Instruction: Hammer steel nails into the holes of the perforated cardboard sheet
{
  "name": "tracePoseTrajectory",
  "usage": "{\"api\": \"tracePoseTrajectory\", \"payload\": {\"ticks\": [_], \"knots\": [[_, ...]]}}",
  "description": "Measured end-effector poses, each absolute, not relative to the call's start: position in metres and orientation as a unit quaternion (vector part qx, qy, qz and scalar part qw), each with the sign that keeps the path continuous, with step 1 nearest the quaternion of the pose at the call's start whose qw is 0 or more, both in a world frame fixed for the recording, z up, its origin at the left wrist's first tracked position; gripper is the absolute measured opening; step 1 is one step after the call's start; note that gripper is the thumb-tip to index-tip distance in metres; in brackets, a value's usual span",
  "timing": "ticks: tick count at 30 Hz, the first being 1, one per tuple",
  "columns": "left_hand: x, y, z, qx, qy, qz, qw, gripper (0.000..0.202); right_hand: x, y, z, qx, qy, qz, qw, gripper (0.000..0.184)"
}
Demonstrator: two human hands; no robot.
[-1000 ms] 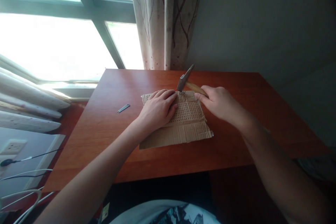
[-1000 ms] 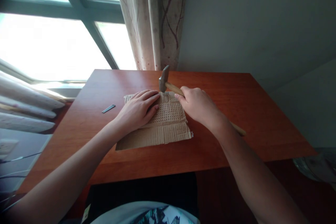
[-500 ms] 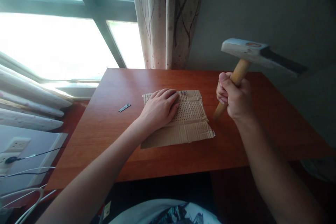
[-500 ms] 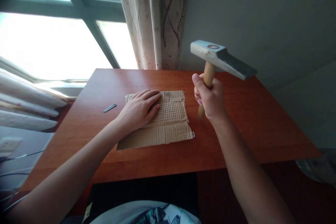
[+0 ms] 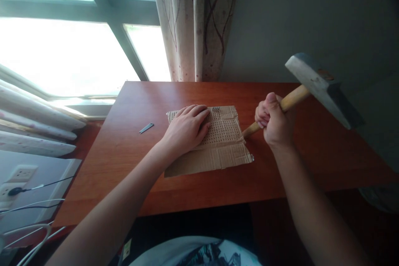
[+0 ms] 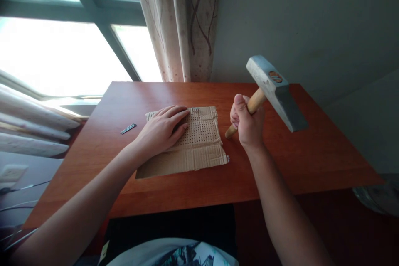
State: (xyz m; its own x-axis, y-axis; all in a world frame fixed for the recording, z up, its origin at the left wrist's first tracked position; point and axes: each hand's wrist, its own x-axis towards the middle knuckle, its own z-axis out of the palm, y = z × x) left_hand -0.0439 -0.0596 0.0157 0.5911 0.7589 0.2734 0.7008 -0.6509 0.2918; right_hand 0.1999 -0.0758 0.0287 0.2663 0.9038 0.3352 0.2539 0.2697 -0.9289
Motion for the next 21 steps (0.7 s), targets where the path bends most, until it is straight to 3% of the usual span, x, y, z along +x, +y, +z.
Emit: {"api": "tracePoseTrajectory", "payload": {"ticks": [6,10,14,21], "knots": [[-0.041,-0.052,0.026,0.888,0.42,0.167,0.085,0.037,0.195,-0.084,0.025,-0.556,-0.527,0.262,0.587,0.061],[-0.062,-0.052,0.033,0.862,0.444,0.229,0.089,0.038,0.192,-0.089,0.024,-0.569,-0.519,0.258,0.583,0.06],[-0.112,-0.059,0.03,0.768,0.576,0.271,0.073,0.036,0.192,-0.091,0.024,-0.579,-0.52,0.249,0.577,0.06],[-0.173,-0.077,-0.007,0.719,0.683,0.13,0.006,0.028,0.193,-0.087,0.023,-0.576,-0.514,0.225,0.594,0.063]]}}
